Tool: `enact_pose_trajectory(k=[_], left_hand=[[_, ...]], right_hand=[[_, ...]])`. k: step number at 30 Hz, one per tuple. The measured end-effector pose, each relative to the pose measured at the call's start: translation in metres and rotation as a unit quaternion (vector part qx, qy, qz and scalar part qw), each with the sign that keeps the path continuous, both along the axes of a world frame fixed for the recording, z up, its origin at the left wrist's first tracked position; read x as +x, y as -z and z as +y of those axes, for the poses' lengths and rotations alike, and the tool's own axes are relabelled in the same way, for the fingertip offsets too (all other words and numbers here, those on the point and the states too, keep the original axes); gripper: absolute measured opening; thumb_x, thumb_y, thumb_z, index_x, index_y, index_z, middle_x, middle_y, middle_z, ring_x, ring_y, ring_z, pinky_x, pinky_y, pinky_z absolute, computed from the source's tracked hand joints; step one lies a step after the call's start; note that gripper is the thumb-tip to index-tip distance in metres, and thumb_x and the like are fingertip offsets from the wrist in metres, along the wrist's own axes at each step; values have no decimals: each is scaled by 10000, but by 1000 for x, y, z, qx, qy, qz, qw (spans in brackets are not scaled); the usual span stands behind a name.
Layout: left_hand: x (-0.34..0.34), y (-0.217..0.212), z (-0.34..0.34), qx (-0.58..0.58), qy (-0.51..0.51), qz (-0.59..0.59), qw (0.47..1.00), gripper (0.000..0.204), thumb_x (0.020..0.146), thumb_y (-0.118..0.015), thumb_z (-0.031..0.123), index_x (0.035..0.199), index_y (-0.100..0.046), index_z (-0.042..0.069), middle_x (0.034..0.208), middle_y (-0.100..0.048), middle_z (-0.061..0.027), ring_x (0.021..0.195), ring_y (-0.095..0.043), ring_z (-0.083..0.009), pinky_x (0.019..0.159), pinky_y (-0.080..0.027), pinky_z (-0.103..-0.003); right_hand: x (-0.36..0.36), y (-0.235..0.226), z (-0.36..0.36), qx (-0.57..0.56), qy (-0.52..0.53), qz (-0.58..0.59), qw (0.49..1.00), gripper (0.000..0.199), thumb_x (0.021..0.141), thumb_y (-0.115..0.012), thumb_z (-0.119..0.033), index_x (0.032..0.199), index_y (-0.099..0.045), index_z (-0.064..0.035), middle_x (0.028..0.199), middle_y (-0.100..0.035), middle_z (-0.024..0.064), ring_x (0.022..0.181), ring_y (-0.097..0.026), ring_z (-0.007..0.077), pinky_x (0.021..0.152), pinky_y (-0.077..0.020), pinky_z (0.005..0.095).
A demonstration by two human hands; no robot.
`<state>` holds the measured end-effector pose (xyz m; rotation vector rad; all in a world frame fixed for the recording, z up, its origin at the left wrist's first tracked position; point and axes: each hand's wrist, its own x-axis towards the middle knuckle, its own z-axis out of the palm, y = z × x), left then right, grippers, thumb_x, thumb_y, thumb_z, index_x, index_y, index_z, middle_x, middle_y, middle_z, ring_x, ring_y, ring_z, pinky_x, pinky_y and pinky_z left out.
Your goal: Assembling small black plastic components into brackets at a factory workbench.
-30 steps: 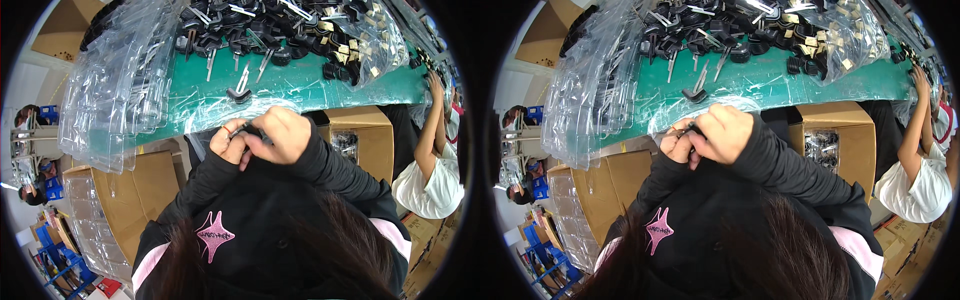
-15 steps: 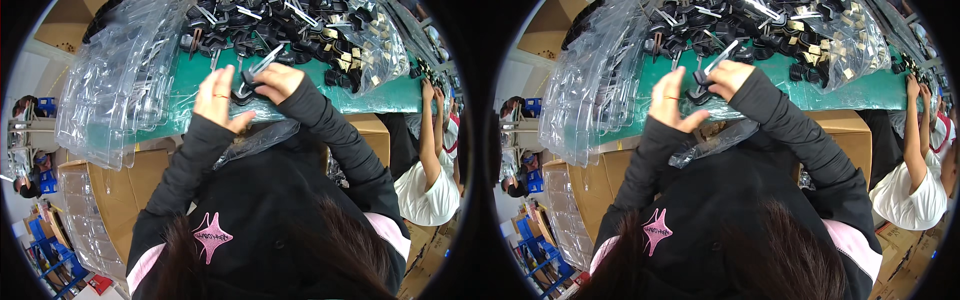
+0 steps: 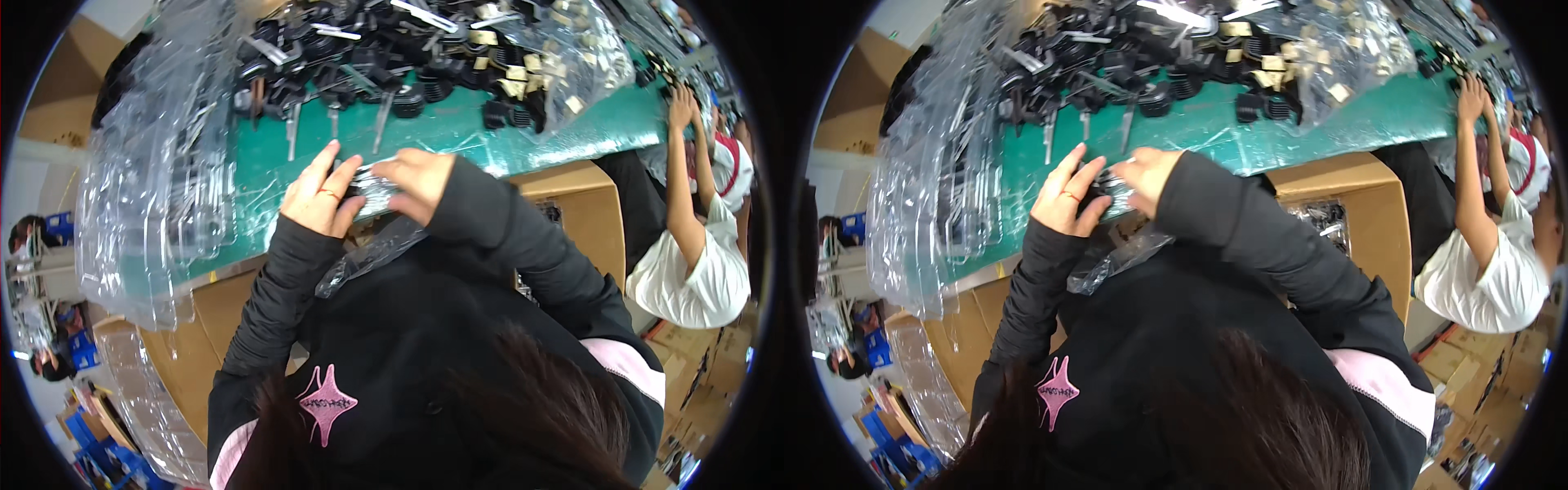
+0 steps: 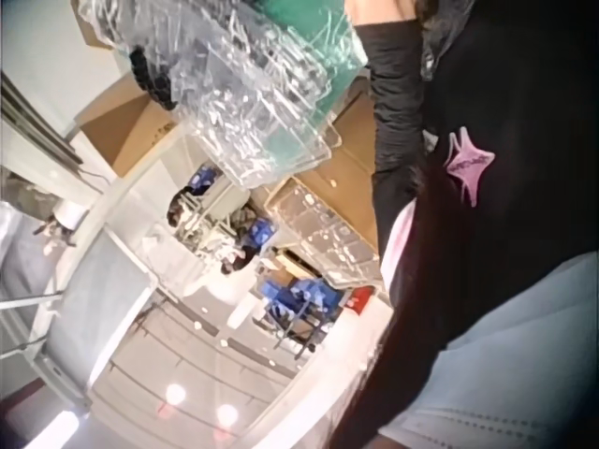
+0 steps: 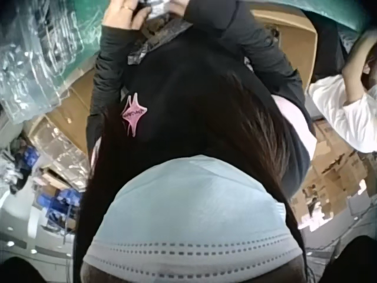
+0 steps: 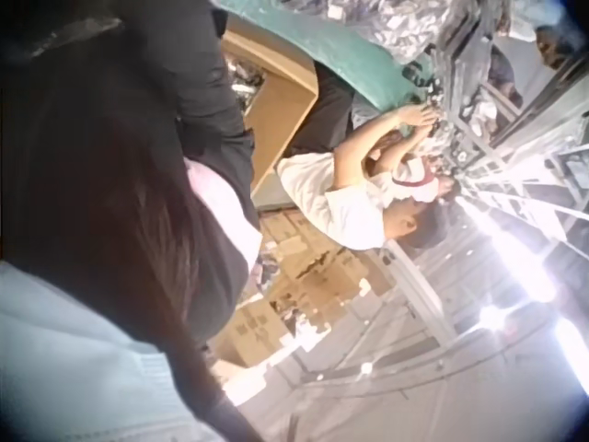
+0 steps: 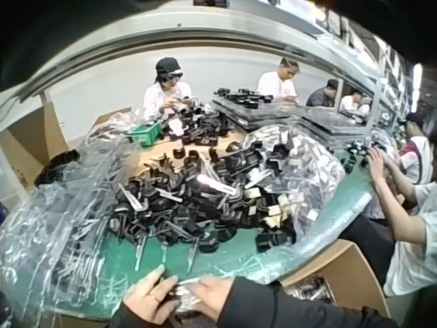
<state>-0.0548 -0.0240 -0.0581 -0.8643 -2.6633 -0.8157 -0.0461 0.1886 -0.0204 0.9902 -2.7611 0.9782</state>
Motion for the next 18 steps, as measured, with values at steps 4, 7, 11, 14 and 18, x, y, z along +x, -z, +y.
enact_pose_trajectory(k=[4,7,11,14,18], left_hand=[[-2,-1,14,-1,-15,-22,1000,504,714,-714,165,1195,-568,127,1298,-461,-175,1048,-545,-326,882,-448,-389],[-1,-6,21,-14,-27,-36,999,709,676,-756,157,1317,-454,128,1359,-388,-203,1153,-477,-343,932,-430,-369],[9,-11,10,44,-31,-51,997,930,616,-791,148,1396,-293,57,1411,-270,-253,1244,-357,-401,995,-364,-399],[38,-16,-18,185,-37,-111,976,690,700,-698,2,1327,-411,36,1362,-361,-245,1160,-484,-309,911,-448,-343],[89,20,-98,496,68,-668,551,239,849,-544,-41,1084,-563,1,1059,-624,-150,941,-626,-228,825,-510,-347]], right_hand=[[-14,-31,86,250,135,38,958,257,759,-654,-160,965,-610,-14,850,-605,150,773,-602,322,704,-493,369],[-24,-10,112,241,185,98,948,276,755,-660,-110,1007,-598,-14,866,-561,145,773,-586,327,690,-481,379],[-32,10,114,128,190,156,961,187,759,-656,-93,925,-624,-12,809,-557,136,754,-576,331,677,-473,372],[-26,-4,92,-61,240,139,959,106,801,-661,-92,853,-613,-12,690,-526,34,566,-512,113,533,-412,234],[-9,-13,66,-406,221,-192,866,121,808,-685,-121,805,-600,-35,665,-556,-36,534,-450,12,478,-366,182]])
